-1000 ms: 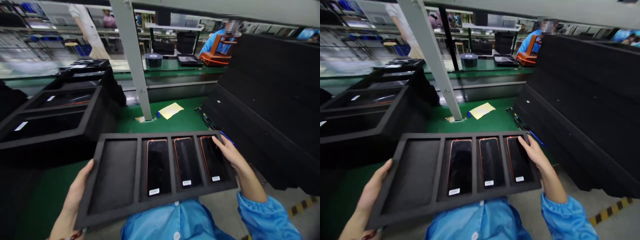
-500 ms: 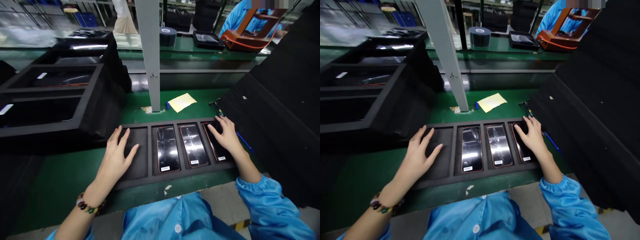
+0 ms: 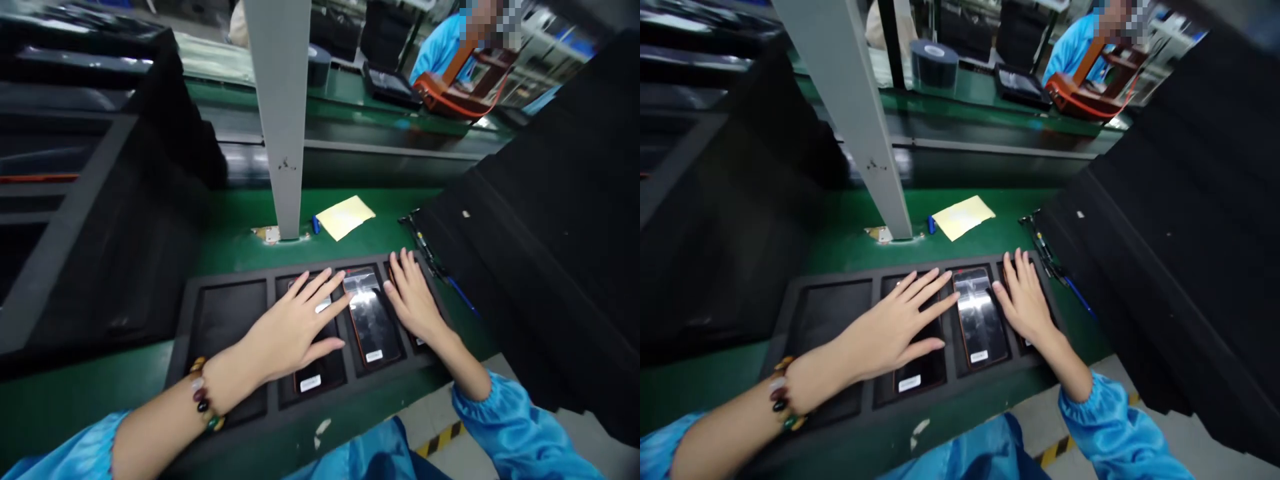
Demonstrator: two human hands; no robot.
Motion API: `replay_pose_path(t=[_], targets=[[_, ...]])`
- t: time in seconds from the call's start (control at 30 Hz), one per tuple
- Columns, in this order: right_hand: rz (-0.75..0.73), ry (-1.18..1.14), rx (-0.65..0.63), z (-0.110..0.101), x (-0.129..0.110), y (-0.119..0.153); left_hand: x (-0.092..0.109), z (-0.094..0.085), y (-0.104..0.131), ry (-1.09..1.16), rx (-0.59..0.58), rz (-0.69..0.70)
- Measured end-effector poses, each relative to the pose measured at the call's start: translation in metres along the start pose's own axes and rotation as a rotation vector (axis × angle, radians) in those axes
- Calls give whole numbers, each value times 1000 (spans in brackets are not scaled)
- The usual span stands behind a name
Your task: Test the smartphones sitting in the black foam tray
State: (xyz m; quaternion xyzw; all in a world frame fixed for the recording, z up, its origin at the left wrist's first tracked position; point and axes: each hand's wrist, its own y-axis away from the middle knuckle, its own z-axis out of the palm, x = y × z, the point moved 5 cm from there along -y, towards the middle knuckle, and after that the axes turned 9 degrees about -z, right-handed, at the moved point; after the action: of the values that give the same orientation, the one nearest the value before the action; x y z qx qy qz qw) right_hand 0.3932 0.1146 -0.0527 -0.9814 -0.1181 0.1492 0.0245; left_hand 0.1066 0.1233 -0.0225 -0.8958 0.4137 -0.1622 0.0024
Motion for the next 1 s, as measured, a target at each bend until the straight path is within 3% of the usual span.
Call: replay_pose_path(t=[0.23,0.47,0.8,1.0], targets=[[34,16,13,10,-35,-4,-3,4,4,-11,89,101],[51,46,30,9,-43,-3,2,-2,6,108,178,140],[118,107,68,17,-63,1,2,-6,4,204,129,282],[-27,136,81,24,-94,0,6,-10,7,220,133,373]])
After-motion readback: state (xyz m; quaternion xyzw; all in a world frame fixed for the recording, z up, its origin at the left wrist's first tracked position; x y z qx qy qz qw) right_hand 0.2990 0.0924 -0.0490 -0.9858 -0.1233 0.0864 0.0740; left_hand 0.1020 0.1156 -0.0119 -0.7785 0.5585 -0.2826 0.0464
